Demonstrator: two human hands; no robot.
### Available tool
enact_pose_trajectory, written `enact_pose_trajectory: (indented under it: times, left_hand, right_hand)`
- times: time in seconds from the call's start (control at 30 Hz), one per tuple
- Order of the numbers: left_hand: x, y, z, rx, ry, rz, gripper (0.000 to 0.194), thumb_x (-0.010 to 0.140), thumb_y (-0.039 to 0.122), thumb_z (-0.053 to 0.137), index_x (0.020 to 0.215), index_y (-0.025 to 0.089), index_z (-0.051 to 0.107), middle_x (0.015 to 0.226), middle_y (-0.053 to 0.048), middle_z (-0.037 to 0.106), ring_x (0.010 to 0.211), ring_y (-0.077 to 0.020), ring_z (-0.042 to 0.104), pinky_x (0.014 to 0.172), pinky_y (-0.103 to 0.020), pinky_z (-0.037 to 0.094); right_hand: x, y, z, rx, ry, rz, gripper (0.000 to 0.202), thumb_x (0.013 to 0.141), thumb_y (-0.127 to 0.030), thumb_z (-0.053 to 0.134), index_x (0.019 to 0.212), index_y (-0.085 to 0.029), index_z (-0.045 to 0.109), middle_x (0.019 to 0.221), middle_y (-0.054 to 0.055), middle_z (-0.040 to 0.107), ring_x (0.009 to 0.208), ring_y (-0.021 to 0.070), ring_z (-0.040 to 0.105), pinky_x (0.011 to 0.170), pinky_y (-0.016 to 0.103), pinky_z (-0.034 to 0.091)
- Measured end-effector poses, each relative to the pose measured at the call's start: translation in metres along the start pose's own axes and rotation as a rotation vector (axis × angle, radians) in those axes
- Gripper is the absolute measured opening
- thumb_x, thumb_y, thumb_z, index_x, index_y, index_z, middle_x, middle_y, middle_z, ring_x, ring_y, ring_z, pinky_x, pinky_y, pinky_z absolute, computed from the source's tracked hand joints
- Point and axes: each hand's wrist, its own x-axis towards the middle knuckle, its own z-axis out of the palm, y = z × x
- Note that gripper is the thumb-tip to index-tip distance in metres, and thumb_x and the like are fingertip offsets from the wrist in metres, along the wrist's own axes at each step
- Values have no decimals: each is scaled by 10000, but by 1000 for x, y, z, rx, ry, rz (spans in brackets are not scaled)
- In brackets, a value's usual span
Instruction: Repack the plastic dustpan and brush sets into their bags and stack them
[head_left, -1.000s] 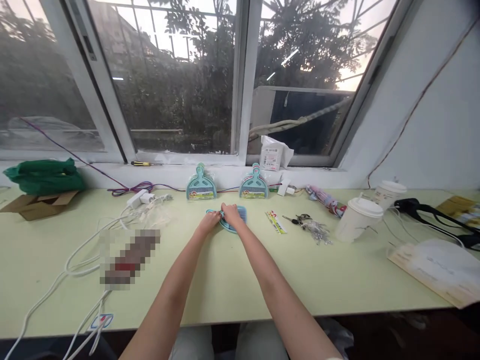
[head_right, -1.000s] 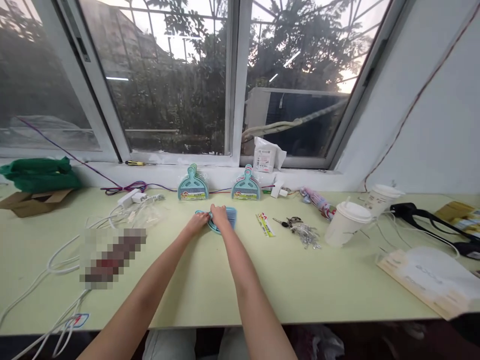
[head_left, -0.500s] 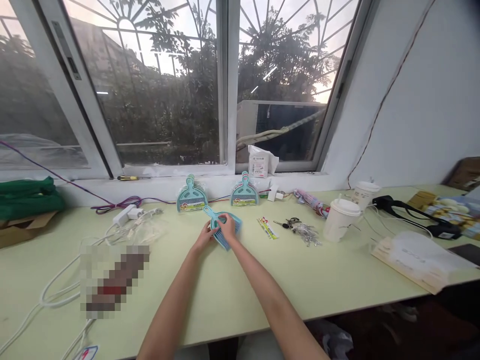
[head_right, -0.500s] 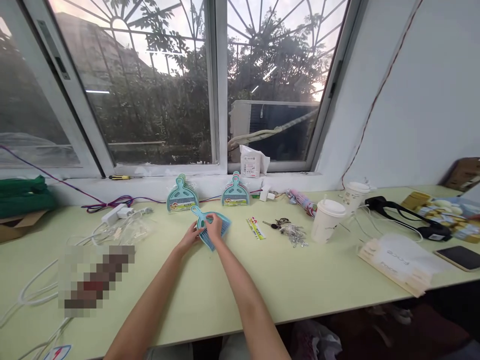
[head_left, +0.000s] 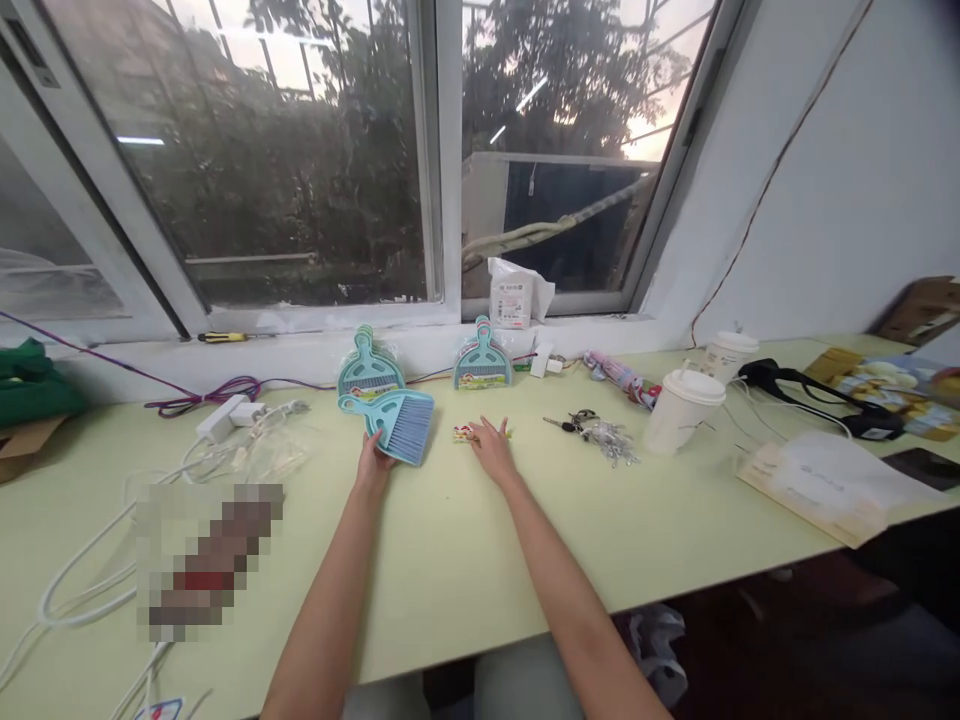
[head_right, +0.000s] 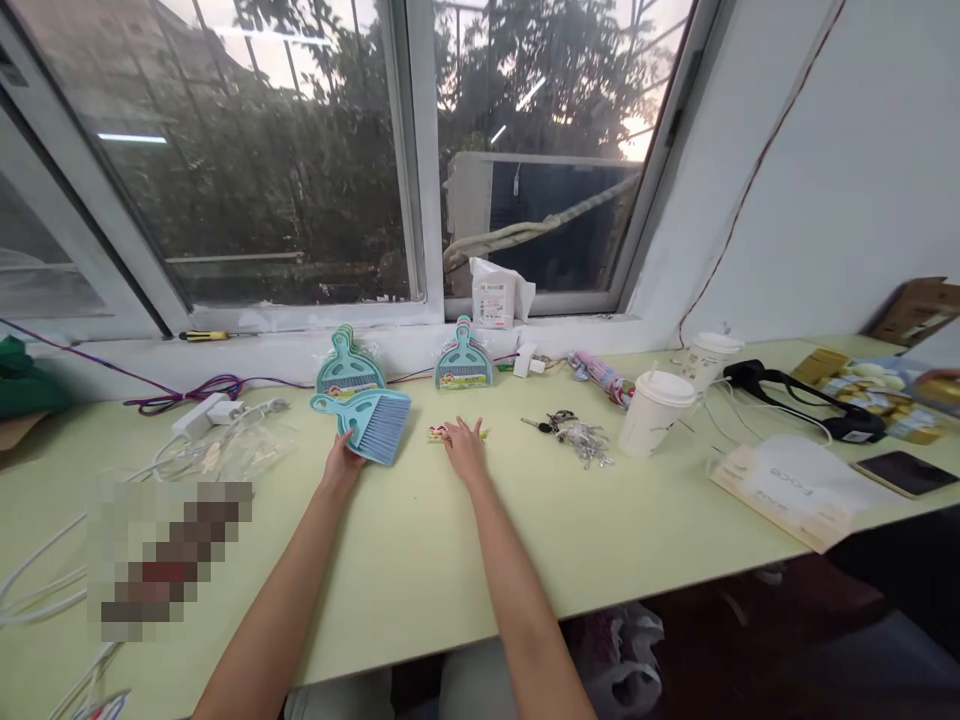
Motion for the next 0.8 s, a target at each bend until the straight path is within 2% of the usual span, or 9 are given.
enact_pose_trajectory:
  times: [0.07, 0.13, 0.23, 0.33, 0.47, 0.53, 0.67, 0.73, 0.8]
  left_hand:
    - [-1, -2, 1, 13, 43, -20, 311, 814, 324, 608, 1109, 266, 526, 916, -29, 640, 741, -144, 630, 607, -262, 538]
    - [-2, -3, 2, 39, 66, -29, 340, 794, 286, 618, 1122, 277, 525, 938, -29, 631, 740, -139, 622, 601, -252, 530]
    - [-3, -5, 2, 93, 44, -8, 425, 746, 222, 644, 1143, 308, 520, 981, -16, 615, 741, -123, 614, 610, -238, 523]
    - [-3, -7, 2, 129, 20, -2, 456, 728, 224, 658, 1152, 317, 519, 995, -14, 609, 738, -120, 612, 607, -229, 519]
    - [-4, -8, 2, 121, 5, 7, 464, 727, 233, 661, 1162, 312, 517, 1014, -19, 611, 759, -123, 615, 605, -219, 518]
    - [-5, -7, 2, 125, -3, 8, 489, 731, 236, 663, 1186, 317, 505, 1031, -23, 609, 795, -131, 623, 622, -226, 523]
    - [-8, -8, 3, 175, -23, -21, 511, 741, 229, 672, 1210, 317, 490, 1063, -32, 605, 872, -154, 632, 688, -255, 536]
    - [-11, -10, 6, 187, -53, -44, 518, 734, 240, 693, 1206, 313, 494, 1075, -34, 611, 891, -166, 637, 715, -273, 542]
    - [-14, -13, 9, 170, -94, -66, 509, 730, 260, 711, 1193, 306, 505, 1088, -32, 620, 900, -173, 642, 732, -285, 547]
  right_hand:
    - [-2, -8, 3, -53, 55, 18, 329, 882, -116, 400, 1018, -227, 678, 1388, 52, 524, 1386, 230, 320, 1129, 582, -57]
    - [-5, -12, 4, -105, 104, 155, 380, 880, -95, 384, 1134, -200, 646, 1437, 110, 460, 1390, 278, 306, 1112, 620, -35]
    - [-8, -14, 6, -132, 51, 262, 424, 875, -67, 361, 1180, -175, 635, 1445, 146, 440, 1387, 317, 298, 1097, 644, -7]
    - [-7, -16, 10, -82, -22, 248, 408, 885, -76, 371, 1118, -225, 671, 1439, 84, 463, 1388, 281, 296, 1107, 619, 7]
    - [-7, -19, 14, -25, -13, 195, 333, 899, -301, 505, 1201, -216, 614, 1406, 111, 499, 1369, 282, 324, 1110, 602, 17]
    - [-6, -17, 11, 10, 5, 176, 308, 885, -316, 532, 1157, -215, 638, 1334, 106, 570, 1325, 268, 396, 1120, 577, -10]
    - [-2, -12, -5, 210, 179, 375, 331, 900, -399, 473, 1073, -205, 679, 1091, 96, 703, 1086, 232, 597, 1132, 517, 93]
    - [1, -18, -10, 346, 333, 434, 429, 912, -460, 404, 1157, -199, 641, 1124, 103, 690, 1078, 230, 603, 1119, 490, 176]
    - [1, -34, -8, 419, 396, 334, 472, 926, -472, 354, 1254, -217, 576, 1262, 97, 620, 1196, 228, 535, 1127, 491, 167]
